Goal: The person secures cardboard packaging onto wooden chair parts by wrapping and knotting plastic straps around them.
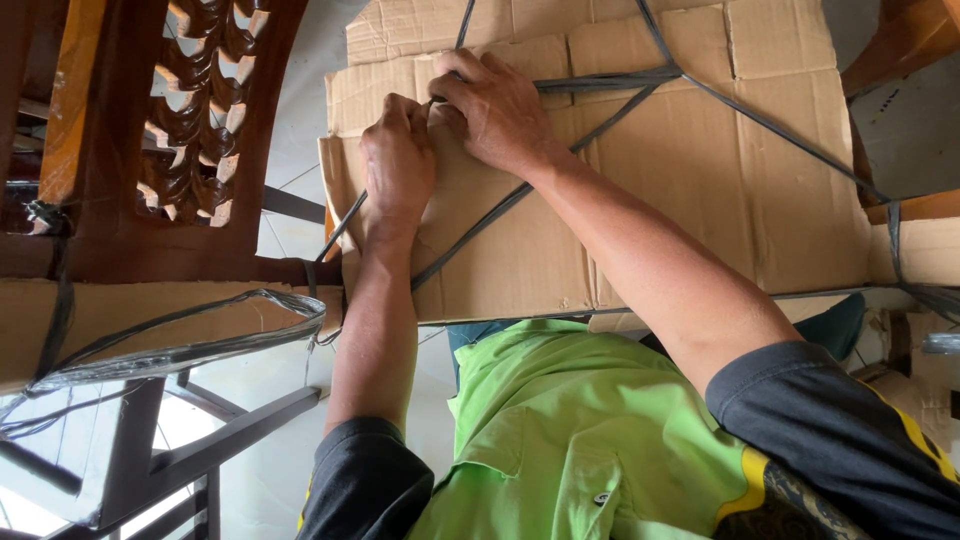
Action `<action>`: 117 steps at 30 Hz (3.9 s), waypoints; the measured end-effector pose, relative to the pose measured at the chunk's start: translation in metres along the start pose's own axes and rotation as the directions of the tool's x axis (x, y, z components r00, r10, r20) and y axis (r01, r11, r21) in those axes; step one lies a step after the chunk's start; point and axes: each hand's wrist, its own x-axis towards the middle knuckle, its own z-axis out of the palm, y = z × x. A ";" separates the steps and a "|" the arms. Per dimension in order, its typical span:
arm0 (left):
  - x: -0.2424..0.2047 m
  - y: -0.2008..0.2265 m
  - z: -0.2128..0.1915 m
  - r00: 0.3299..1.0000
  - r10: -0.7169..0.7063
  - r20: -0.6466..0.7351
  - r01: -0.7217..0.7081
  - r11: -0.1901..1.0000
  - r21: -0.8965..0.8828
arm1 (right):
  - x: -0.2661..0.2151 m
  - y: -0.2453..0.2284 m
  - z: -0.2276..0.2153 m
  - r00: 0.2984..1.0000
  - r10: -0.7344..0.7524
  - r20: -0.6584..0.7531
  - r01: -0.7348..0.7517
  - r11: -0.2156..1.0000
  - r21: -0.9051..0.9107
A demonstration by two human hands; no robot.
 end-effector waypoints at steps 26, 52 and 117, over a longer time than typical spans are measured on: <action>-0.003 -0.012 -0.026 0.996 -0.062 0.061 0.066 0.995 -0.072 | -0.004 0.005 0.003 0.996 0.005 0.086 -0.003 1.000 -0.022; -0.016 0.014 -0.038 0.975 -0.209 0.078 0.212 0.977 -0.030 | -0.005 0.004 0.005 0.997 0.003 0.081 -0.002 1.000 -0.019; -0.154 0.073 -0.034 0.904 0.322 0.282 -0.406 0.854 0.324 | -0.215 -0.021 -0.167 0.912 0.343 -0.223 -0.366 0.928 -0.072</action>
